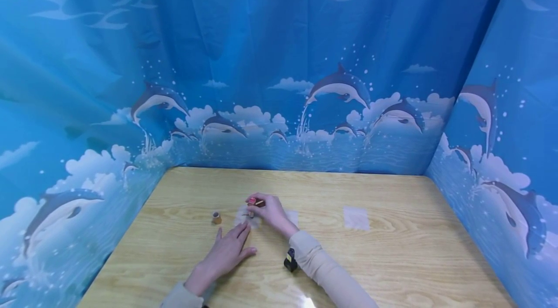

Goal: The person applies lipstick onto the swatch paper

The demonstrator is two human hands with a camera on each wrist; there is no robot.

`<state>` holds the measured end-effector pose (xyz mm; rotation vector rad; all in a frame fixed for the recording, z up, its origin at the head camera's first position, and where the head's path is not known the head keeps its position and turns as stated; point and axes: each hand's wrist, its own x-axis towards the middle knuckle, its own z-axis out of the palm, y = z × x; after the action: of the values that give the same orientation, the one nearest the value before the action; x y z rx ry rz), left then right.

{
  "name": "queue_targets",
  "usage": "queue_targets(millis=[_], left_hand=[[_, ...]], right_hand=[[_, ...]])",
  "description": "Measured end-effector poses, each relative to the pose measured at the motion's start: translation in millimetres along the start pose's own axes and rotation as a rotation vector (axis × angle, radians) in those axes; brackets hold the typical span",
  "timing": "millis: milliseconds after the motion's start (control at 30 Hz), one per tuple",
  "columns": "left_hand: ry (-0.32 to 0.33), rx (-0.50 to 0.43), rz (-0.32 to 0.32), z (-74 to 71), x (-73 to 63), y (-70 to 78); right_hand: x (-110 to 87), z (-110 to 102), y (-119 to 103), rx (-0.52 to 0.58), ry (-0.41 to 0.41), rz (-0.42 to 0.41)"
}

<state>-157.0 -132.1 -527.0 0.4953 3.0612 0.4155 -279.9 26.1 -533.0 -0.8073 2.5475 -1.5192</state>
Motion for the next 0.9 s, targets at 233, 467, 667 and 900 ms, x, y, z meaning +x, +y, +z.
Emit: queue_targets(millis=[233, 467, 667, 900], left_hand=[[-0.013, -0.002, -0.005, 0.7, -0.2, -0.4], [-0.014, -0.011, -0.007, -0.7, -0.5, -0.1], [-0.018, -0.007, -0.007, 0.2, 0.4, -1.1], [-0.03, -0.015, -0.012, -1.4, 0.0, -0.9]], right_hand=[[-0.9, -2.3, 2.9, 0.009, 0.001, 0.019], [-2.1, -5.5, 4.0, 0.016, -0.011, 0.026], [-3.4, -7.7, 3.8, 0.026, -0.015, 0.023], [-4.0, -8.1, 5.4, 0.033, 0.0, 0.029]])
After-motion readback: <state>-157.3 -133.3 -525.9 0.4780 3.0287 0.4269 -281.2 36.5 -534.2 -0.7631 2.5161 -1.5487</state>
